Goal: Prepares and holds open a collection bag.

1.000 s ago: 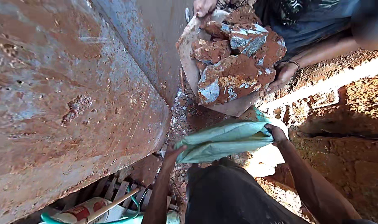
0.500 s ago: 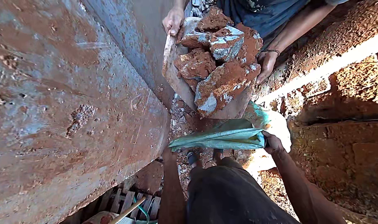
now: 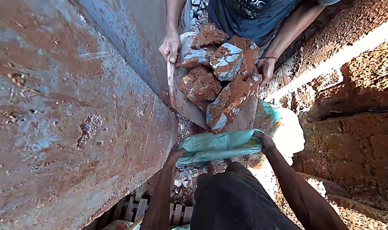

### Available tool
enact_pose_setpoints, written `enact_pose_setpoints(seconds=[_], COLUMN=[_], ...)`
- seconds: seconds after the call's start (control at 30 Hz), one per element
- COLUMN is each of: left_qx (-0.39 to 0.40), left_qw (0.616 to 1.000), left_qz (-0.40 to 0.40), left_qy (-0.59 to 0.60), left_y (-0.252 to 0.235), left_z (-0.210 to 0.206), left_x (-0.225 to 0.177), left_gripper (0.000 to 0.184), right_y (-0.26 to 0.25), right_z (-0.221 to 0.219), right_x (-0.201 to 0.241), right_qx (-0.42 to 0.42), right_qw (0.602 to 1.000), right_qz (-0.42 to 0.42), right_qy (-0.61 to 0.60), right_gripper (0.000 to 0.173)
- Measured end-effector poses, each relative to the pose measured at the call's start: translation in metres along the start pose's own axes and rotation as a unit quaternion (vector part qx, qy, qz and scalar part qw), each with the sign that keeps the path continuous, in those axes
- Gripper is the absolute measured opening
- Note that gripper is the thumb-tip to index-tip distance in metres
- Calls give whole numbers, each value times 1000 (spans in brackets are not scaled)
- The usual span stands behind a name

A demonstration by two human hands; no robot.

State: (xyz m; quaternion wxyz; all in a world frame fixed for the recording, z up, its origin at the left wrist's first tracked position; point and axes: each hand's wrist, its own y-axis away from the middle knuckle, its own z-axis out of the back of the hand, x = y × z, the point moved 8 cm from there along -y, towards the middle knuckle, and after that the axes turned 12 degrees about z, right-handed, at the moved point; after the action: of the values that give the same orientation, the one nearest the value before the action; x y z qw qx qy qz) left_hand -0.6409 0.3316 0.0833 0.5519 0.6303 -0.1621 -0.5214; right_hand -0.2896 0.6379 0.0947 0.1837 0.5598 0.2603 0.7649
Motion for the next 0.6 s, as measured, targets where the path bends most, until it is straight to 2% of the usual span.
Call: enact_pose_setpoints(seconds=[0.07,0.1,0.17,0.23,0.3,0.47,0.6], left_qx=[15,-6,-55,-66,-61,-64,-17], left_qw=[1000,1000,997,993,988,980,960], left_qz=[10,22,47,50,42,25,15], left_qy=[-12,-20,6,79,134,185,281], left_y=[6,8,7,8,8,37,71], left_z=[-3,-6,-9,-9,-4,15,18], left_x=[0,-2,-9,-26,-47,-89,-108], left_gripper=[41,41,56,60,57,45,33], right_y=[6,11,15,21,28,30,27], right_z=[2,0,-8,-18,-29,-44,-42], right_x=[3,7,11,13,19,35,56], right_qx=[-21,-24,-6,29,53,43,45], right_qw=[999,998,994,991,993,997,997], right_qz=[-1,2,7,11,17,12,15], right_qy=[31,59,107,131,107,-58,-64], right_gripper=[43,48,54,57,56,47,36])
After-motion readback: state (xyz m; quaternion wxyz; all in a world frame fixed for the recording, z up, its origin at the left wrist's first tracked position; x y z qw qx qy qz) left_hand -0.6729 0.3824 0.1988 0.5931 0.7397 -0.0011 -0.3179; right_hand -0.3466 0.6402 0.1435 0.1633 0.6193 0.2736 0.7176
